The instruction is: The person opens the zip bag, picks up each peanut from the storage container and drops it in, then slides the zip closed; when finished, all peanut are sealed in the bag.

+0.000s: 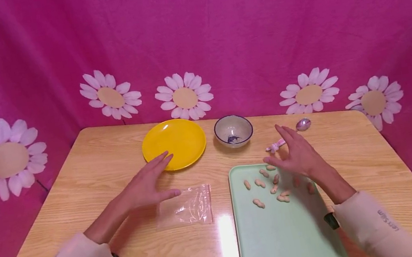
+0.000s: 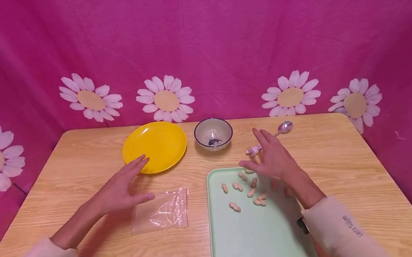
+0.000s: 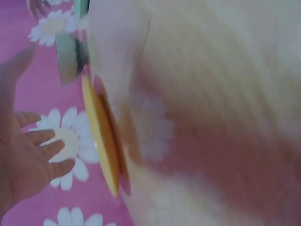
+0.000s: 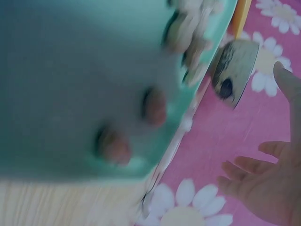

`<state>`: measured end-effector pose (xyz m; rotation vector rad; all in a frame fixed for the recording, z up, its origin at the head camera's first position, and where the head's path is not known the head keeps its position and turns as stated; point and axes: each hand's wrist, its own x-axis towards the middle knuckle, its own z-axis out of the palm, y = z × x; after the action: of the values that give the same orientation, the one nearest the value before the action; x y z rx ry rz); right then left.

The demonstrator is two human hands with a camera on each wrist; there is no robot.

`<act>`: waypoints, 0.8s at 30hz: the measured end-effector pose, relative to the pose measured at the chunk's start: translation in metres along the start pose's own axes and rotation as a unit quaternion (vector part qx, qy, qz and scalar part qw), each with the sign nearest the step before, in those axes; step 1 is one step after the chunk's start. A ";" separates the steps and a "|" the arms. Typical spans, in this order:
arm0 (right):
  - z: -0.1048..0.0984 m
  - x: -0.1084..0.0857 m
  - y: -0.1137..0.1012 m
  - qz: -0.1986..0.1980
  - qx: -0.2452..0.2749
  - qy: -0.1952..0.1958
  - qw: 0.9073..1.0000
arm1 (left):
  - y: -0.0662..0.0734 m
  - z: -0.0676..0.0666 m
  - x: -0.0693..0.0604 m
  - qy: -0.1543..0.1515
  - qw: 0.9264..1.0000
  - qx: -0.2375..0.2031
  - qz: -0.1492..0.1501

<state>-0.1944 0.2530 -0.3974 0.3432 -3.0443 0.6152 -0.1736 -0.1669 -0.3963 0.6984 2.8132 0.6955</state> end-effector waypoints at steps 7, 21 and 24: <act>0.008 -0.004 -0.024 -0.007 0.052 -0.037 0.998 | 0.008 0.023 -0.006 -0.056 0.998 -0.024 0.034; 0.019 -0.012 -0.063 -0.049 0.098 -0.073 0.991 | 0.019 0.048 -0.012 -0.108 0.991 0.024 0.078; 0.022 -0.013 -0.070 -0.052 0.105 -0.085 0.990 | 0.020 0.050 -0.012 -0.096 0.991 0.040 0.086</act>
<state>-0.1659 0.1842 -0.3921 0.5836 -3.0986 0.9489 -0.1425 -0.1373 -0.4301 0.9762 2.6389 0.5112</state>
